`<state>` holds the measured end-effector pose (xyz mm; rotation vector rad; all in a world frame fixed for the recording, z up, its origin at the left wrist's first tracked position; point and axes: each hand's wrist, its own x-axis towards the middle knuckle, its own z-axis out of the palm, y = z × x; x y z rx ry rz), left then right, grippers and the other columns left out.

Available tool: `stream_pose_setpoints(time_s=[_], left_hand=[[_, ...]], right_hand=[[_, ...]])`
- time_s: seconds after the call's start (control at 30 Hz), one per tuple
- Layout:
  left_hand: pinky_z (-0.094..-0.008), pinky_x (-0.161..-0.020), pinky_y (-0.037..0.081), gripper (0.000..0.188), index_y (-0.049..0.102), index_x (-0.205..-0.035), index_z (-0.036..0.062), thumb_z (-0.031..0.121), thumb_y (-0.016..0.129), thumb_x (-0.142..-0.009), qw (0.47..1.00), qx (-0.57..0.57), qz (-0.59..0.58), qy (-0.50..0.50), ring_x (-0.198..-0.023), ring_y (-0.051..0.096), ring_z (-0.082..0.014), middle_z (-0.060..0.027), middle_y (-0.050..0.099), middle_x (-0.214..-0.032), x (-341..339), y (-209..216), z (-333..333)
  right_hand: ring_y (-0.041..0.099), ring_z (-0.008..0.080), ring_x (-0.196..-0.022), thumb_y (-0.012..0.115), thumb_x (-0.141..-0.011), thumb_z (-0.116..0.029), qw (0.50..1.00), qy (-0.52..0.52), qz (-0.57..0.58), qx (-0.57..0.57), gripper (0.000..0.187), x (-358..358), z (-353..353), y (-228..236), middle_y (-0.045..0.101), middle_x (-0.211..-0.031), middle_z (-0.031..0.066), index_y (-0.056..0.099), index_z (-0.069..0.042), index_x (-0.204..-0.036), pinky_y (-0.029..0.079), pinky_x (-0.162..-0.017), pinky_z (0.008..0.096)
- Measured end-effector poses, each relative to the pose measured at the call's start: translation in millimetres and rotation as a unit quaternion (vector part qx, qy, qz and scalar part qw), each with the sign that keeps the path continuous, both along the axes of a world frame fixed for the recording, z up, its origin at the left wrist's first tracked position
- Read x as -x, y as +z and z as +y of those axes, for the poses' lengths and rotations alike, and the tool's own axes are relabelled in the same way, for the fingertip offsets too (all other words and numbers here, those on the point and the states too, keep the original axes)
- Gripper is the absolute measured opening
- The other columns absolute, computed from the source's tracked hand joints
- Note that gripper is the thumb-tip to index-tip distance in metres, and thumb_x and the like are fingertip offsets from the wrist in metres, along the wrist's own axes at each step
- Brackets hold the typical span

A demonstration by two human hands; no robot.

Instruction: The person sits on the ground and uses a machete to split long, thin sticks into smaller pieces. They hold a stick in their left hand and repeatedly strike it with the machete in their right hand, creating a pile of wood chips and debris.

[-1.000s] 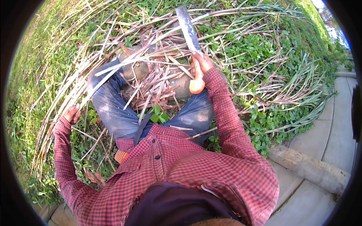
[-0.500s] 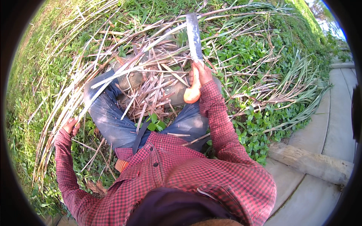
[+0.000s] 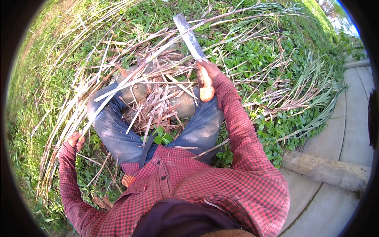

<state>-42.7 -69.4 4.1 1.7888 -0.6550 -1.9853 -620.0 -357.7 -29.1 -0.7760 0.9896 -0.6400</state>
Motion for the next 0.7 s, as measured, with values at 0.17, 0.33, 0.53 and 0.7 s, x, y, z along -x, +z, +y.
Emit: stream_pose_setpoints(time_s=[0.17,0.33,0.53,0.7], left_hand=[[-0.0218,-0.029,0.019,0.040,0.045,-0.062,0.0082,0.038,0.045,-0.088,0.998,0.012,-0.053,0.015,-0.030,0.026,-0.0072,0.0027,0.032,-0.040,-2,-5,2],[-0.0221,-0.029,0.016,0.040,0.051,-0.064,0.0062,0.038,0.047,-0.088,0.983,0.110,-0.148,-0.011,-0.029,0.025,-0.0056,0.0040,0.034,-0.039,-3,-15,11],[-0.0229,-0.048,0.033,0.019,0.061,-0.077,0.0014,0.019,0.057,-0.082,0.871,0.354,-0.340,-0.007,-0.053,0.038,-0.0058,0.0013,0.049,-0.058,14,-40,38],[-0.0329,-0.068,0.049,0.033,0.058,-0.100,-0.0034,0.019,0.063,-0.077,0.706,0.349,-0.606,-0.112,-0.078,0.062,-0.0278,-0.0197,0.061,-0.092,45,-17,40]], right_hand=[[0.048,0.0114,-0.042,0.061,-0.079,-0.035,0.988,0.151,-0.001,0.033,0.037,-63,78,14,0.049,-0.056,0.0023,0.049,-0.004,-0.096,0.043,-0.038,0.0262],[0.049,0.0103,-0.044,0.060,-0.081,-0.032,0.978,0.205,0.021,0.026,0.037,-103,133,20,0.048,-0.058,0.0020,0.048,-0.002,-0.099,0.043,-0.038,0.0242],[0.049,0.0164,-0.038,0.057,-0.083,-0.026,0.998,-0.054,0.037,-0.003,0.025,-59,87,25,0.050,-0.055,0.0064,0.046,-0.004,-0.087,0.042,-0.034,0.0297],[0.049,0.0180,-0.039,0.055,-0.083,-0.032,0.991,-0.123,0.049,0.024,0.028,-33,63,25,0.050,-0.056,0.0075,0.047,-0.006,-0.086,0.043,-0.035,0.0307]])
